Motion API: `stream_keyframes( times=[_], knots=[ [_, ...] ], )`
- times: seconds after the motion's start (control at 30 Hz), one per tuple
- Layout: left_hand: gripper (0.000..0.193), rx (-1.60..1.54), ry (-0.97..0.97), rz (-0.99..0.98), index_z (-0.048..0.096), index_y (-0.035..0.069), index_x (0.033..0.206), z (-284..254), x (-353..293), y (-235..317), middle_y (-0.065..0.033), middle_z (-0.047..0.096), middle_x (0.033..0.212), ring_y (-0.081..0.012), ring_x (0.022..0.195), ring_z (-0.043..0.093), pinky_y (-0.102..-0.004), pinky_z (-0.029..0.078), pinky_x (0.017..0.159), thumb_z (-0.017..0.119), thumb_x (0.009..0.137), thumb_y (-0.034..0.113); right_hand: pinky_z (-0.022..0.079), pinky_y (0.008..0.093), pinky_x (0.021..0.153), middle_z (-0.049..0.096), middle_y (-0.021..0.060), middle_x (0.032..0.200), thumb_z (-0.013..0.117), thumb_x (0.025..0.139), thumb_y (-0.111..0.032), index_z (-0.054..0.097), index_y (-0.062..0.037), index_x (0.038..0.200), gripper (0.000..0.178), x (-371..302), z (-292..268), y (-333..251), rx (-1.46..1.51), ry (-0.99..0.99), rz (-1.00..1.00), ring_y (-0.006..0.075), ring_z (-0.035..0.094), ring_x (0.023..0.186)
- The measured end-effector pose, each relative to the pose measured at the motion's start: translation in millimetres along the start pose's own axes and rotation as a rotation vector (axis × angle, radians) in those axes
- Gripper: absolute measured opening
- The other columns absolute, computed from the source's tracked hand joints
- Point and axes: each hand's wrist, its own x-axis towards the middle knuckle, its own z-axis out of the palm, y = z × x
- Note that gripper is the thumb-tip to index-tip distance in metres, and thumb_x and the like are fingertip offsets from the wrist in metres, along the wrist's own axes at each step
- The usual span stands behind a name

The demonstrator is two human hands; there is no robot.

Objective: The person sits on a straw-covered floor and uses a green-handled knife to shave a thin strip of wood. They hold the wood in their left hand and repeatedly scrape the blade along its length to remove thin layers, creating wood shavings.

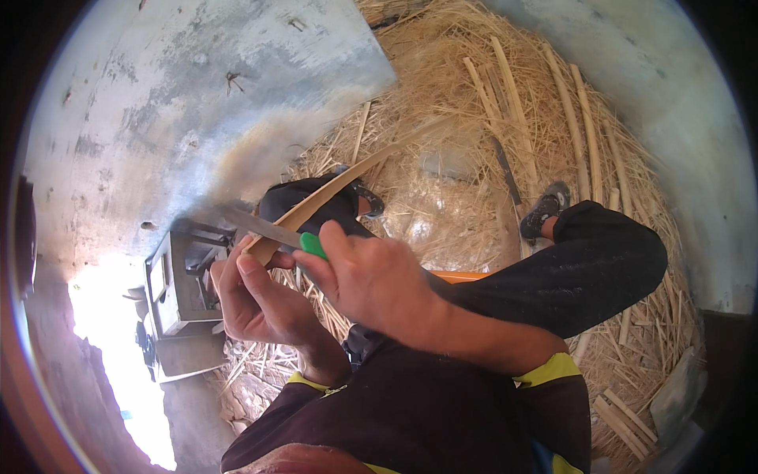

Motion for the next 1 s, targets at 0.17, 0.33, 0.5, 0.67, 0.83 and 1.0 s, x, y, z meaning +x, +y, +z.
stream_keyframes(
  times=[0.17,0.33,0.5,0.67,0.83,1.0],
  knots=[
    [0.025,-0.004,-0.008,-0.001,0.064,-0.008,0.095,1.7,4.5,-2.3,-0.0126,0.057,0.076,-0.0144,0.055,0.059,-0.0227,0.042,0.051,0.056,0.095,0.017,0.044,0.0479,0.043,0.052,0.0190,0.050,0.052,0.096,-0.032,0.051,-0.0037,0.084,0.031,2.6,6.6,29.1,-0.117,0.018,0.139,0.0397,0.057,0.048],
    [0.025,-0.050,-0.012,-0.009,0.063,-0.008,0.096,5.6,-3.0,3.6,-0.0118,0.057,0.077,-0.0134,0.054,0.054,-0.0222,0.041,0.052,0.055,0.094,0.015,0.045,0.0494,0.045,0.053,0.0216,0.052,0.047,0.098,-0.033,0.055,-0.0010,0.085,0.035,4.8,11.7,29.6,-0.102,0.051,0.109,0.0416,0.058,0.050],
    [0.030,-0.044,0.016,0.002,0.063,-0.006,0.094,7.2,-5.9,3.1,-0.0117,0.053,0.073,-0.0145,0.049,0.056,-0.0227,0.040,0.050,0.053,0.096,0.022,0.048,0.0491,0.049,0.057,0.0255,0.057,0.044,0.099,-0.035,0.058,0.0019,0.086,0.041,15.1,2.1,61.5,-0.106,-0.006,0.235,0.0435,0.060,0.057],
    [0.032,0.059,0.001,0.045,0.063,-0.005,0.092,7.4,2.4,-3.9,-0.0120,0.053,0.073,-0.0143,0.048,0.054,-0.0232,0.039,0.050,0.051,0.097,0.024,0.050,0.0488,0.052,0.061,0.0238,0.060,0.042,0.099,-0.041,0.060,0.0033,0.085,0.050,21.5,15.7,81.9,-0.173,0.039,0.238,0.0417,0.062,0.058],
    [0.031,-0.001,0.045,0.004,0.062,-0.004,0.092,13.5,2.0,1.3,-0.0123,0.053,0.072,-0.0143,0.050,0.055,-0.0240,0.041,0.051,0.051,0.097,0.024,0.046,0.0475,0.057,0.058,0.0234,0.063,0.041,0.100,-0.035,0.053,0.0047,0.085,0.044,16.9,15.5,122.4,-0.183,-0.018,0.446,0.0448,0.058,0.061],
    [0.029,-0.063,-0.024,0.032,0.060,-0.005,0.094,7.6,-2.6,-2.1,-0.0123,0.053,0.074,-0.0145,0.051,0.056,-0.0239,0.042,0.051,0.051,0.097,0.022,0.046,0.0477,0.045,0.056,0.0208,0.054,0.046,0.098,-0.036,0.048,-0.0003,0.086,0.038,3.8,-23.1,14.1,0.227,-0.025,0.071,0.0418,0.059,0.052]
  ],
)
